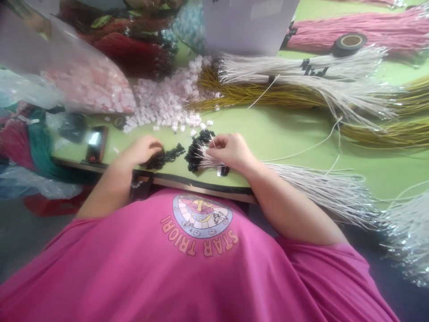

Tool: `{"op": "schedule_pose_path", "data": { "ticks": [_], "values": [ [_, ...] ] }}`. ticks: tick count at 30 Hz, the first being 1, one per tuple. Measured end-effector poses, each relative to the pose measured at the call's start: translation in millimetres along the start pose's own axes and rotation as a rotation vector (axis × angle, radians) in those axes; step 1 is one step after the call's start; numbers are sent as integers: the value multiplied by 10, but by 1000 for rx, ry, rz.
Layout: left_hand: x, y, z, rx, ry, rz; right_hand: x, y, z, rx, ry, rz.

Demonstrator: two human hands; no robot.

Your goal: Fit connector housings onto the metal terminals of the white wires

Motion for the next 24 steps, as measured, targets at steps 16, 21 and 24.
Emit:
{"op": "schedule_pose_path", "data": {
  "ticks": [16,21,24],
  "values": [
    [135,1373,45,377,107,-437,28,-53,-67,-80,-29,69],
    [33,1507,24,412,159,-449,22,-81,-66,31,-37,125],
    [5,1481,12,420,154,-423,16,-85,-71,53,-42,137]
  ]
}}
Point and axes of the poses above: each hand's wrist, its own x-axis away from the middle knuckle, its own z-axis out of the back of the hand, y = z × x, the point moved 8 cm from there along -x, towards the middle knuckle, and after that the axes turned 12 degrees about -y, right-handed, at the moved point
